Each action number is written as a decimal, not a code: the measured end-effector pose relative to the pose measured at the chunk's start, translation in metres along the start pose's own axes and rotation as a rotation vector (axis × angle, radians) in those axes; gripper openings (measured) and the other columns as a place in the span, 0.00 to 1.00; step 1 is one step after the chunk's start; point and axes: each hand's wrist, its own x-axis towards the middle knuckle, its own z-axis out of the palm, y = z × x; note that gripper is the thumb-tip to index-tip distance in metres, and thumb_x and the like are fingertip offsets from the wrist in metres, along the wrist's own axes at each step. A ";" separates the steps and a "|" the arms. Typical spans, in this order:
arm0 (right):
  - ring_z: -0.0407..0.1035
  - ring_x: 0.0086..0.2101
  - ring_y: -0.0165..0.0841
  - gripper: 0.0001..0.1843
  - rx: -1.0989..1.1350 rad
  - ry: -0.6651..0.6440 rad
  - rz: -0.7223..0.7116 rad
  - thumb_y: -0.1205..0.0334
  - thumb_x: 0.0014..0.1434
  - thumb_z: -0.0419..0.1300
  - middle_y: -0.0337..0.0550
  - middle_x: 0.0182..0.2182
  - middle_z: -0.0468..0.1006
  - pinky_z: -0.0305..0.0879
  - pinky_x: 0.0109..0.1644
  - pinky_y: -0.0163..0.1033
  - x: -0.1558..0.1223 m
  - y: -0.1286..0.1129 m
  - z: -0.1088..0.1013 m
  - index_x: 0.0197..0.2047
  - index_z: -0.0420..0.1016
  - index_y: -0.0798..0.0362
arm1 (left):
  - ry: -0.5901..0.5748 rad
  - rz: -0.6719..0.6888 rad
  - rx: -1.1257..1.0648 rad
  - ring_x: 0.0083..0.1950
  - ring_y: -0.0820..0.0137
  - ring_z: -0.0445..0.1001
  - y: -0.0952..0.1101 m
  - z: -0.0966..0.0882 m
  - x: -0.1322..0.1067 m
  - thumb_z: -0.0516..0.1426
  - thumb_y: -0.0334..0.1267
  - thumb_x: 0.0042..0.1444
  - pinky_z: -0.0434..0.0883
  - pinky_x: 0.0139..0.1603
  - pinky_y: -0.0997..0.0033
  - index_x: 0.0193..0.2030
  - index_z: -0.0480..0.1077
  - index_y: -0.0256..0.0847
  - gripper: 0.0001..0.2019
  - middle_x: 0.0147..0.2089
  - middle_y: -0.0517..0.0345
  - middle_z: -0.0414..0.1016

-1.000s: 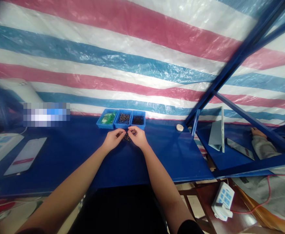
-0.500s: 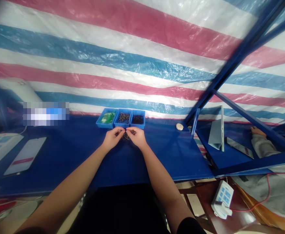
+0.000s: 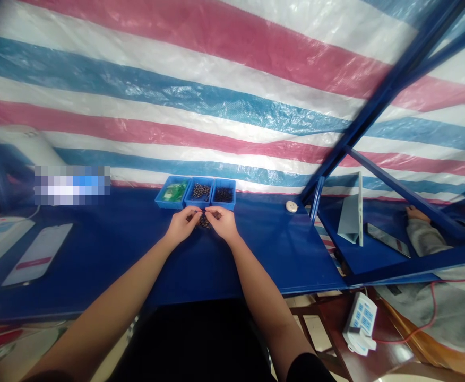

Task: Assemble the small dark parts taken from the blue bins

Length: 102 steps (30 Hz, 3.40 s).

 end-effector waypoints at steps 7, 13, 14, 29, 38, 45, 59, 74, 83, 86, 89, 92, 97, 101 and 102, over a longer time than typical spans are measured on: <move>0.74 0.32 0.33 0.14 -0.001 0.003 0.002 0.55 0.55 0.62 0.44 0.34 0.81 0.72 0.39 0.39 0.000 0.000 0.000 0.42 0.80 0.53 | -0.014 -0.023 0.010 0.28 0.74 0.71 0.003 -0.002 0.000 0.49 0.50 0.63 0.67 0.32 0.75 0.40 0.71 0.41 0.16 0.27 0.62 0.73; 0.73 0.31 0.33 0.14 0.004 0.004 -0.005 0.55 0.55 0.62 0.44 0.33 0.80 0.71 0.37 0.38 0.001 0.000 0.000 0.41 0.79 0.53 | -0.001 -0.010 -0.007 0.28 0.73 0.71 -0.001 0.001 0.000 0.53 0.49 0.60 0.68 0.33 0.75 0.44 0.70 0.42 0.15 0.27 0.62 0.73; 0.73 0.31 0.33 0.14 0.001 0.002 -0.001 0.55 0.55 0.62 0.44 0.33 0.80 0.71 0.37 0.38 0.000 0.000 0.000 0.41 0.79 0.53 | -0.004 -0.006 -0.001 0.28 0.73 0.71 -0.001 0.000 0.000 0.53 0.49 0.61 0.67 0.33 0.75 0.44 0.71 0.41 0.14 0.28 0.62 0.73; 0.74 0.32 0.33 0.14 -0.042 -0.010 -0.017 0.55 0.55 0.61 0.43 0.35 0.81 0.72 0.39 0.38 0.000 0.000 -0.001 0.43 0.80 0.51 | -0.034 0.022 0.033 0.30 0.72 0.72 0.002 -0.002 0.000 0.50 0.51 0.62 0.68 0.33 0.74 0.39 0.73 0.41 0.17 0.30 0.59 0.75; 0.74 0.32 0.34 0.14 -0.002 -0.013 0.004 0.54 0.54 0.62 0.44 0.35 0.81 0.72 0.39 0.39 0.000 0.000 0.001 0.41 0.79 0.52 | -0.016 0.002 0.016 0.29 0.72 0.72 0.000 -0.002 0.000 0.49 0.51 0.63 0.68 0.33 0.74 0.38 0.73 0.41 0.17 0.28 0.60 0.75; 0.74 0.32 0.34 0.13 -0.030 -0.001 -0.015 0.54 0.55 0.61 0.44 0.34 0.81 0.72 0.38 0.39 0.000 -0.001 0.001 0.41 0.79 0.52 | -0.001 -0.025 -0.016 0.29 0.72 0.72 0.000 0.000 0.000 0.52 0.50 0.61 0.69 0.33 0.74 0.45 0.71 0.42 0.15 0.28 0.61 0.74; 0.74 0.32 0.33 0.13 -0.047 0.008 -0.023 0.55 0.56 0.61 0.44 0.35 0.81 0.72 0.38 0.38 0.000 0.000 0.001 0.42 0.79 0.52 | 0.011 -0.019 -0.027 0.27 0.73 0.71 0.001 -0.001 -0.001 0.51 0.51 0.61 0.68 0.32 0.74 0.45 0.70 0.42 0.16 0.27 0.62 0.72; 0.74 0.33 0.33 0.13 -0.039 0.005 -0.037 0.56 0.55 0.62 0.44 0.35 0.81 0.72 0.38 0.37 0.000 0.000 0.001 0.41 0.79 0.52 | 0.013 0.002 -0.037 0.27 0.73 0.70 -0.003 0.001 0.000 0.53 0.50 0.60 0.67 0.31 0.74 0.47 0.70 0.42 0.16 0.26 0.63 0.71; 0.74 0.32 0.33 0.12 -0.028 0.002 -0.049 0.58 0.55 0.62 0.44 0.35 0.81 0.71 0.38 0.38 0.000 0.001 0.002 0.42 0.79 0.53 | 0.001 -0.009 -0.003 0.28 0.73 0.70 0.000 -0.001 -0.001 0.52 0.50 0.61 0.66 0.31 0.75 0.39 0.72 0.40 0.16 0.28 0.61 0.73; 0.74 0.32 0.33 0.12 -0.029 0.003 -0.046 0.58 0.55 0.61 0.44 0.35 0.81 0.71 0.38 0.38 0.000 0.001 0.001 0.42 0.79 0.53 | 0.013 -0.015 -0.024 0.27 0.73 0.69 -0.001 0.000 -0.001 0.54 0.50 0.60 0.67 0.32 0.75 0.43 0.71 0.41 0.15 0.27 0.63 0.72; 0.74 0.32 0.33 0.12 -0.027 -0.001 -0.038 0.58 0.55 0.61 0.44 0.35 0.81 0.71 0.38 0.37 0.000 -0.001 0.001 0.42 0.79 0.53 | 0.015 -0.007 -0.020 0.27 0.74 0.69 -0.001 0.000 0.000 0.54 0.49 0.60 0.67 0.32 0.75 0.42 0.71 0.41 0.14 0.27 0.63 0.72; 0.74 0.32 0.33 0.13 -0.027 -0.001 -0.033 0.58 0.55 0.62 0.44 0.35 0.81 0.71 0.38 0.37 -0.001 -0.003 0.001 0.42 0.79 0.53 | 0.002 -0.008 -0.004 0.28 0.73 0.70 0.001 -0.001 0.000 0.52 0.50 0.61 0.66 0.32 0.75 0.38 0.72 0.41 0.15 0.28 0.62 0.73; 0.74 0.32 0.33 0.12 -0.017 0.059 0.042 0.56 0.54 0.62 0.43 0.34 0.81 0.72 0.40 0.38 0.001 0.001 -0.001 0.40 0.80 0.52 | 0.002 -0.033 0.006 0.27 0.73 0.70 0.004 -0.003 -0.001 0.50 0.50 0.62 0.67 0.32 0.75 0.38 0.72 0.41 0.16 0.26 0.62 0.73; 0.74 0.27 0.33 0.15 0.103 0.186 0.239 0.56 0.51 0.64 0.43 0.27 0.80 0.73 0.35 0.39 0.009 0.008 -0.005 0.41 0.79 0.55 | -0.003 -0.045 0.027 0.27 0.72 0.70 0.002 -0.002 0.000 0.49 0.50 0.62 0.67 0.32 0.75 0.38 0.71 0.41 0.16 0.27 0.61 0.73; 0.74 0.28 0.33 0.17 0.170 0.213 0.271 0.56 0.51 0.65 0.43 0.27 0.80 0.73 0.35 0.39 0.011 0.009 -0.006 0.42 0.78 0.56 | -0.007 -0.046 0.034 0.27 0.72 0.70 0.002 -0.002 -0.001 0.49 0.50 0.62 0.67 0.32 0.75 0.37 0.71 0.41 0.16 0.27 0.61 0.74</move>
